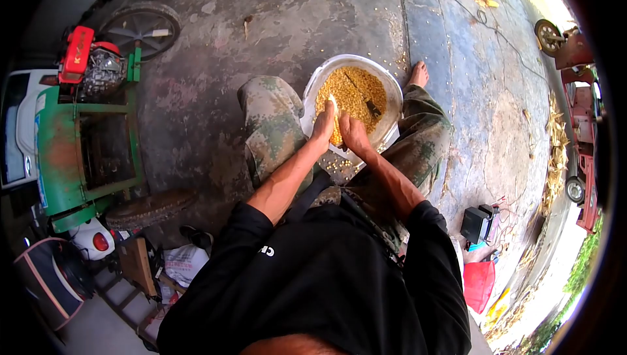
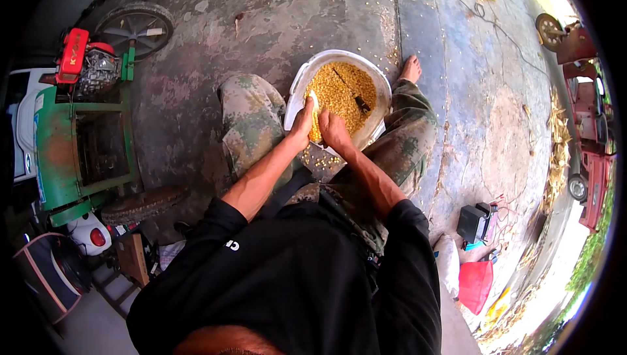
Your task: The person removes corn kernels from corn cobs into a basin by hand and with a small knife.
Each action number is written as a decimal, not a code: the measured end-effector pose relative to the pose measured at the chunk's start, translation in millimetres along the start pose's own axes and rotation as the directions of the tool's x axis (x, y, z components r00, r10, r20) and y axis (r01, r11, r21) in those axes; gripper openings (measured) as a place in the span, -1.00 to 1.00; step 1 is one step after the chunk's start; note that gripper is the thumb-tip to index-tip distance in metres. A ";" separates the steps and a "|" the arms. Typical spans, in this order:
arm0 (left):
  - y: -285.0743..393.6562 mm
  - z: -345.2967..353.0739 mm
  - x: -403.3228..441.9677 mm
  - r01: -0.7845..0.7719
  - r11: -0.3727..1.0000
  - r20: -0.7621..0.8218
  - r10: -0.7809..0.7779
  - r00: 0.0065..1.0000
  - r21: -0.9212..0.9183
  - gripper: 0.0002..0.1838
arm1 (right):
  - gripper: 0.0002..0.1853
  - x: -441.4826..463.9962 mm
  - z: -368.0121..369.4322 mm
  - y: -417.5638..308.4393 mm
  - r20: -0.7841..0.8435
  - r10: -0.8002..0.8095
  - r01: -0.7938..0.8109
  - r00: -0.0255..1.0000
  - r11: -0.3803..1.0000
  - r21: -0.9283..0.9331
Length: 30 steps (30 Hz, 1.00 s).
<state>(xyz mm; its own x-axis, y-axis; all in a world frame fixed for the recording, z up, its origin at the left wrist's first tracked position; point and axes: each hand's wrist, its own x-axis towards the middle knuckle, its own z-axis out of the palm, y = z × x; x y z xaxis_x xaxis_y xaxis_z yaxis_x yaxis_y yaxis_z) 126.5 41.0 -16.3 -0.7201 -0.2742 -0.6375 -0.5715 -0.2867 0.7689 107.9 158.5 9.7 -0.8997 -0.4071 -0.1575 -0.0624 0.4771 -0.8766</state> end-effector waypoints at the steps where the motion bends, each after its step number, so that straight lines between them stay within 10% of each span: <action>1: 1.2 0.4 -0.7 0.025 0.999 0.014 -0.024 1.000 -0.042 -0.23 | -0.38 -1.6 -4.2 -4.6 0.059 0.175 -0.180 0.983 0.979 0.098; 2: 0.6 0.4 -0.4 0.050 0.995 0.029 -0.048 0.998 -0.083 -0.24 | -0.42 -2.9 -8.0 -12.2 0.134 0.337 -0.357 0.932 0.916 0.182; 7: -2.8 -2.2 5.3 0.105 0.963 0.135 -0.073 0.988 -0.248 -0.28 | -0.37 -1.1 -11.2 -7.4 -0.042 0.216 -0.208 0.976 0.967 0.145; 13: 5.2 -7.8 2.2 0.135 0.975 0.217 -0.095 0.972 -0.179 -0.29 | -0.31 -0.3 -10.5 -5.3 0.210 0.305 -0.365 0.929 0.848 0.384; 16: 14.3 3.8 -8.4 0.005 0.991 -0.011 -0.006 1.000 -0.133 -0.19 | -0.27 -5.6 -13.4 -26.3 0.210 0.258 -0.308 0.943 0.914 0.265; 30: 4.6 1.9 -2.2 -0.052 0.956 -0.066 0.074 0.995 0.287 -0.10 | -0.50 0.9 15.5 31.3 -0.016 -0.061 0.060 0.998 0.997 -0.050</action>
<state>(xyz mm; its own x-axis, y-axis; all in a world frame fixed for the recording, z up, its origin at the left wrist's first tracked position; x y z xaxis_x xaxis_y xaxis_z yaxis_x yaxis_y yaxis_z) 124.6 42.0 -11.3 -0.7328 -0.3550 -0.5804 -0.6221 0.0040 0.7830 111.9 161.0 -24.9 -0.9010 -0.4230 -0.0962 -0.1381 0.4898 -0.8609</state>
